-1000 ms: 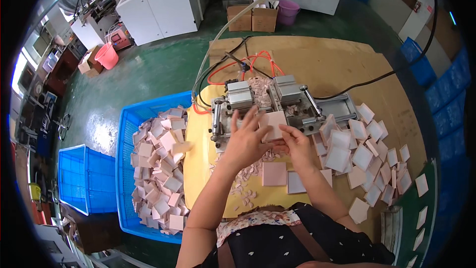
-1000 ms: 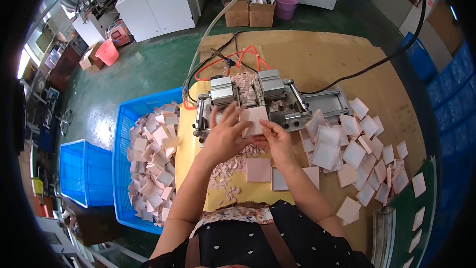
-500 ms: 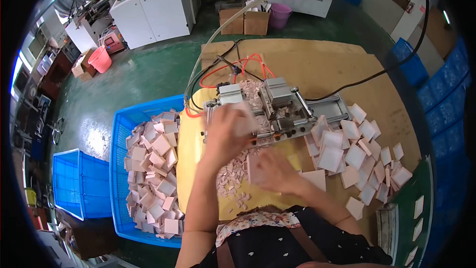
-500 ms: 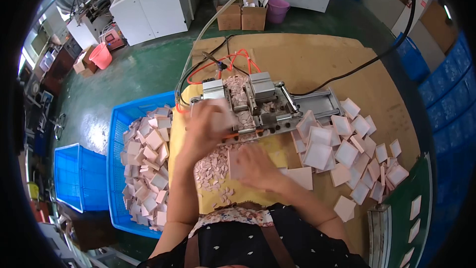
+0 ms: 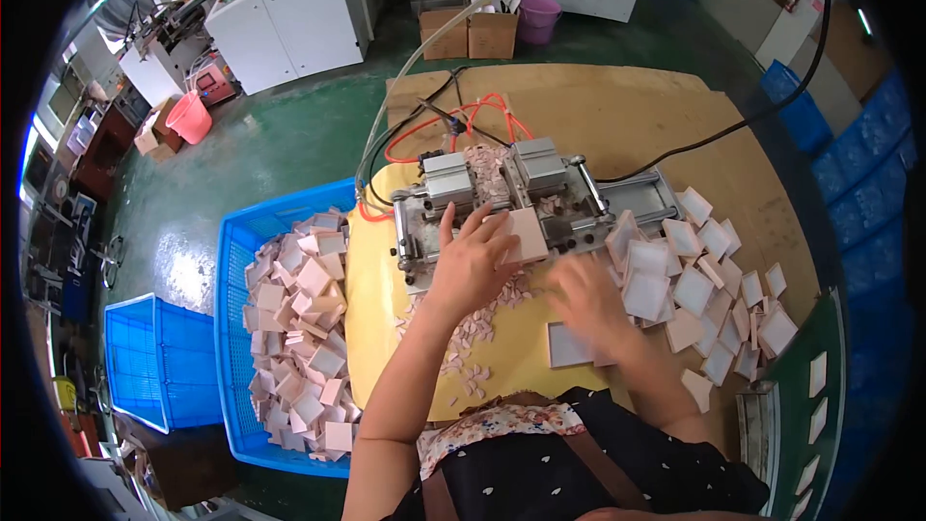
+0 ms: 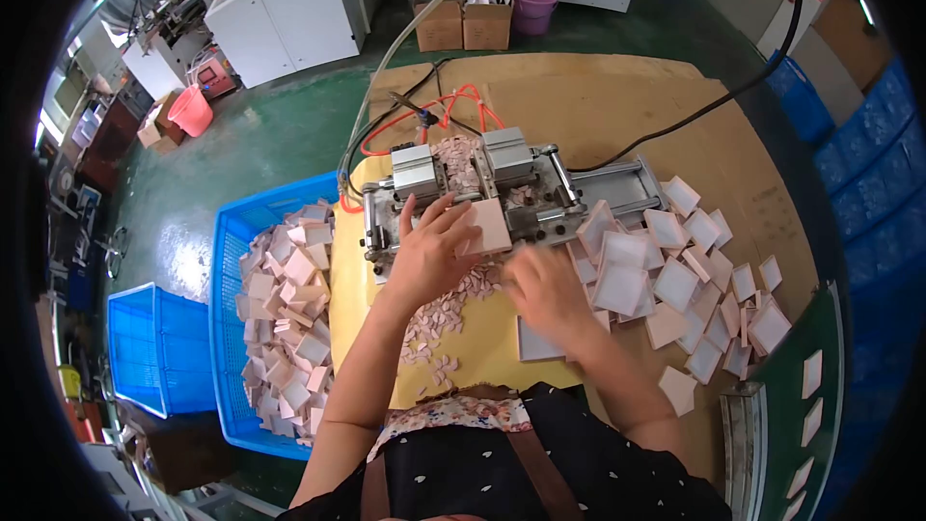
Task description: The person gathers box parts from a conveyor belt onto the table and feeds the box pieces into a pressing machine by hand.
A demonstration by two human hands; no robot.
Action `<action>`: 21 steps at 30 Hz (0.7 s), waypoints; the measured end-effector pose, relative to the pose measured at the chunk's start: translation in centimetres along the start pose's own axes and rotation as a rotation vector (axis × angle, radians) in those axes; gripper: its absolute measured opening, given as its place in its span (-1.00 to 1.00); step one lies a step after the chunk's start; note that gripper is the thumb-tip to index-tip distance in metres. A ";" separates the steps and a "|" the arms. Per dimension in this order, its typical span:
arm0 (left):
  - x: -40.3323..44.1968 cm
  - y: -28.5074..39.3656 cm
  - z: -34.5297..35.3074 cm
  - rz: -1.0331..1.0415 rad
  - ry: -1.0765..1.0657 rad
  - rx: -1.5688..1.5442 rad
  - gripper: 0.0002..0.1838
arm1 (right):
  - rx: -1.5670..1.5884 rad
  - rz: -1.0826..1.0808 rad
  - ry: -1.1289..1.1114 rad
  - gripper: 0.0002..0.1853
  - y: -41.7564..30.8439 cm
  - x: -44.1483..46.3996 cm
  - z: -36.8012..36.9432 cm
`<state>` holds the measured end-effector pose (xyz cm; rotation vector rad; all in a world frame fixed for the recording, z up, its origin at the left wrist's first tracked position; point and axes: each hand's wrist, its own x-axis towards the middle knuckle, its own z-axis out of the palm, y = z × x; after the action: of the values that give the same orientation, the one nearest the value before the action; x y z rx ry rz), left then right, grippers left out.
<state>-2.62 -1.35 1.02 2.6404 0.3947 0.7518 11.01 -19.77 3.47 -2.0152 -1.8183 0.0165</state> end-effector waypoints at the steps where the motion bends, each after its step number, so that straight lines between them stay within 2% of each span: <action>1: 0.3 -0.1 0.1 0.013 -0.009 0.019 -0.56 | -0.001 0.057 -0.119 -0.67 0.0 -2.5 0.5; 3: 1.6 0.5 -0.3 -0.035 -0.094 -0.003 -0.55 | 0.022 -0.059 -0.293 -0.70 0.3 -7.5 2.5; 4: 2.0 0.2 0.6 -0.012 -0.082 -0.030 -0.53 | 0.024 -0.050 -0.291 -0.70 0.5 -9.0 4.1; 6: 3.0 0.8 0.6 -0.032 -0.149 -0.102 -0.53 | 0.093 -0.076 -0.449 -0.74 1.3 -10.5 6.5; 7: 3.0 0.8 0.8 0.038 -0.029 -0.115 -0.49 | 0.188 -0.058 -0.340 -0.78 0.9 -9.6 5.9; 9: 2.3 0.8 -2.1 -0.025 0.074 -0.136 -0.48 | 0.452 0.057 -0.155 -0.81 -0.6 -6.7 3.9; 11: -0.2 -1.8 -4.2 -0.261 0.100 -0.047 -0.31 | 1.045 0.317 0.087 -0.83 -0.8 -5.5 5.6; 13: -2.6 -2.1 -6.5 -0.499 0.180 0.294 -0.03 | 1.627 0.472 0.279 -0.75 -1.6 -2.5 6.6; 14: -3.2 -2.0 -6.7 -0.487 0.195 0.341 0.06 | 1.830 0.426 0.265 -0.72 -0.7 -1.5 8.2; 15: -3.5 -1.9 -7.0 -0.475 0.213 0.392 0.16 | 1.844 0.411 0.265 -0.72 -0.2 -0.6 9.7; 18: -2.5 0.1 -5.7 -0.253 0.078 0.085 0.05 | 1.718 0.426 0.390 -0.76 -0.1 1.7 11.5; 19: -1.9 0.9 -4.7 -0.190 0.020 0.011 -0.10 | 1.724 0.424 0.394 -0.76 -0.2 2.2 11.2; 21: -1.3 1.5 -1.8 -0.060 -0.011 0.076 -0.30 | 1.658 0.486 0.424 -0.79 0.2 2.4 10.6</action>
<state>-4.44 -2.67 2.50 2.6882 0.5070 0.7165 8.53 -14.28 -5.60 -0.9585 -0.4640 0.8395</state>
